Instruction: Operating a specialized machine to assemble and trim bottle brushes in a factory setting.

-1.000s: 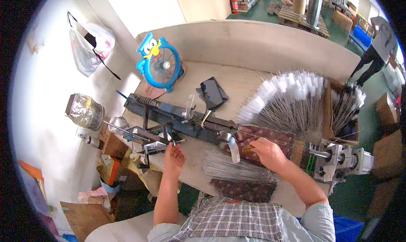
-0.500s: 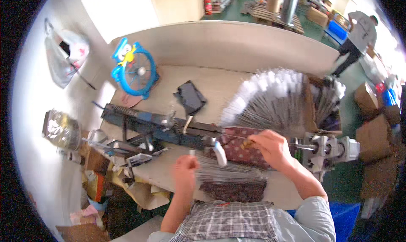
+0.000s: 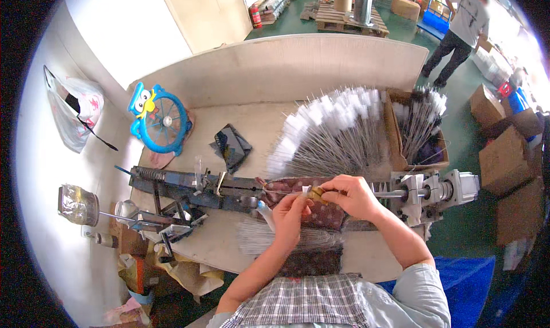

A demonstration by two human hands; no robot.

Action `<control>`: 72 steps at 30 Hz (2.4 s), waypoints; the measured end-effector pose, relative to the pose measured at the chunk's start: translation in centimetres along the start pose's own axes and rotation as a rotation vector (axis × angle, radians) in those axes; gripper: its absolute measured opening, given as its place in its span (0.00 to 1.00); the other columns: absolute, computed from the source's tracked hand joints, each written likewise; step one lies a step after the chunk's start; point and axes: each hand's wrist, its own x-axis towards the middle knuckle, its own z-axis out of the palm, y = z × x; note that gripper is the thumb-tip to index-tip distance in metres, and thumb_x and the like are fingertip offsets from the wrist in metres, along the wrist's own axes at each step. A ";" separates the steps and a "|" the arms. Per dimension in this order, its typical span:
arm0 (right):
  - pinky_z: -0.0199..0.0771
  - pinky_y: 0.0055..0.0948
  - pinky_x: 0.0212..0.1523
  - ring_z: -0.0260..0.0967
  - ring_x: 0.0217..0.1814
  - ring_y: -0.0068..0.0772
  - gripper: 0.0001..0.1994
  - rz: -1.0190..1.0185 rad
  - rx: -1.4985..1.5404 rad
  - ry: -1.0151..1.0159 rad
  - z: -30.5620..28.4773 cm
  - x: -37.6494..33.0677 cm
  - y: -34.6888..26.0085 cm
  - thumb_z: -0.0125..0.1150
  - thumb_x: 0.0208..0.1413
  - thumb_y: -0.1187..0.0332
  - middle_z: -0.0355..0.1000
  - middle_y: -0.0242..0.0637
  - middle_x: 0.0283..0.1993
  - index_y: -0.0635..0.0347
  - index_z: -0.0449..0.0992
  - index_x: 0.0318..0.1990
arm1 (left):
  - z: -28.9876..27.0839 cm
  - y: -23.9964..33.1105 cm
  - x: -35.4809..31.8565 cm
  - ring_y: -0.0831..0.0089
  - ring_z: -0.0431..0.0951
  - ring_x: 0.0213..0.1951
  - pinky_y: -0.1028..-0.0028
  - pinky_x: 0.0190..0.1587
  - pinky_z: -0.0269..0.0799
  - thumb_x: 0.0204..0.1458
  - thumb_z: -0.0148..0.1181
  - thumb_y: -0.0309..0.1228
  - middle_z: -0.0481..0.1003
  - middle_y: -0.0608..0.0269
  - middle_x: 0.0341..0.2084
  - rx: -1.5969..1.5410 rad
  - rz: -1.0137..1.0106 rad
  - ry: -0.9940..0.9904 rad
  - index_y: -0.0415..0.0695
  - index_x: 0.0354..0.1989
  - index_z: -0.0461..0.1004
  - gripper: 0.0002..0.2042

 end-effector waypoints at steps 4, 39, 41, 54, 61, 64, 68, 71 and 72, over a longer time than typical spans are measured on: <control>0.70 0.34 0.37 0.69 0.35 0.40 0.09 -0.303 -0.265 -0.014 -0.1 0.3 0.0 0.62 0.43 0.69 0.72 0.38 0.29 0.60 0.77 0.34 | -0.8 1.4 -0.4 0.84 0.69 0.23 0.83 0.27 0.64 0.53 0.56 0.31 0.75 0.64 0.25 -0.027 0.005 0.188 0.39 0.34 0.74 0.07; 0.65 0.31 0.41 0.65 0.43 0.32 0.13 -0.563 -0.558 0.203 7.0 3.0 -0.9 0.60 0.38 0.63 0.70 0.28 0.37 0.48 0.76 0.36 | -1.5 1.9 -0.1 0.75 0.73 0.39 0.76 0.42 0.69 0.54 0.52 0.30 0.72 0.64 0.34 -0.417 -0.035 0.204 0.42 0.36 0.68 0.06; 0.65 0.31 0.41 0.65 0.43 0.32 0.12 -0.544 -0.536 0.196 7.0 2.8 -0.6 0.61 0.38 0.63 0.70 0.28 0.37 0.48 0.76 0.35 | -1.0 2.1 -0.2 0.76 0.73 0.37 0.76 0.41 0.69 0.54 0.52 0.29 0.72 0.64 0.33 -0.380 -0.029 0.256 0.42 0.34 0.68 0.05; 0.70 0.34 0.43 0.68 0.42 0.37 0.14 -0.534 -0.437 0.123 6.1 3.0 -1.7 0.66 0.36 0.69 0.72 0.34 0.37 0.55 0.78 0.36 | -0.8 3.1 -0.5 0.77 0.74 0.36 0.75 0.42 0.68 0.53 0.52 0.25 0.73 0.64 0.32 -0.436 -0.024 0.237 0.43 0.35 0.68 0.03; 0.70 0.33 0.43 0.68 0.42 0.38 0.13 -0.519 -0.439 0.099 6.5 3.2 -1.5 0.65 0.38 0.69 0.72 0.34 0.38 0.56 0.78 0.36 | -1.7 2.0 -0.3 0.75 0.73 0.39 0.73 0.45 0.67 0.54 0.49 0.31 0.72 0.64 0.35 -0.593 -0.071 0.227 0.42 0.36 0.68 0.06; 0.71 0.33 0.42 0.68 0.41 0.38 0.15 -0.523 -0.446 0.136 7.1 3.3 -1.9 0.66 0.37 0.69 0.72 0.34 0.38 0.57 0.78 0.37 | -1.9 1.8 -0.2 0.73 0.73 0.39 0.72 0.45 0.67 0.55 0.47 0.33 0.71 0.63 0.35 -0.604 -0.072 0.208 0.41 0.37 0.67 0.08; 0.70 0.33 0.40 0.69 0.40 0.36 0.18 -0.467 -0.481 0.218 7.9 3.0 -2.1 0.67 0.35 0.67 0.73 0.33 0.37 0.58 0.76 0.38 | -1.2 2.7 -0.3 0.73 0.73 0.39 0.71 0.45 0.67 0.54 0.47 0.32 0.72 0.64 0.34 -0.566 -0.103 0.267 0.40 0.37 0.68 0.08; 0.68 0.32 0.39 0.69 0.40 0.35 0.17 -0.433 -0.540 0.261 7.7 2.7 -2.0 0.67 0.35 0.66 0.73 0.32 0.37 0.56 0.77 0.38 | -0.9 3.0 -0.4 0.74 0.73 0.38 0.73 0.44 0.69 0.54 0.48 0.29 0.72 0.64 0.35 -0.583 -0.096 0.280 0.41 0.35 0.68 0.06; 0.67 0.32 0.38 0.69 0.40 0.35 0.16 -0.452 -0.544 0.267 7.5 2.4 -1.8 0.67 0.35 0.65 0.73 0.32 0.37 0.55 0.77 0.37 | -0.6 3.1 -0.6 0.73 0.73 0.39 0.73 0.43 0.69 0.53 0.50 0.28 0.72 0.63 0.35 -0.557 -0.075 0.274 0.40 0.35 0.68 0.05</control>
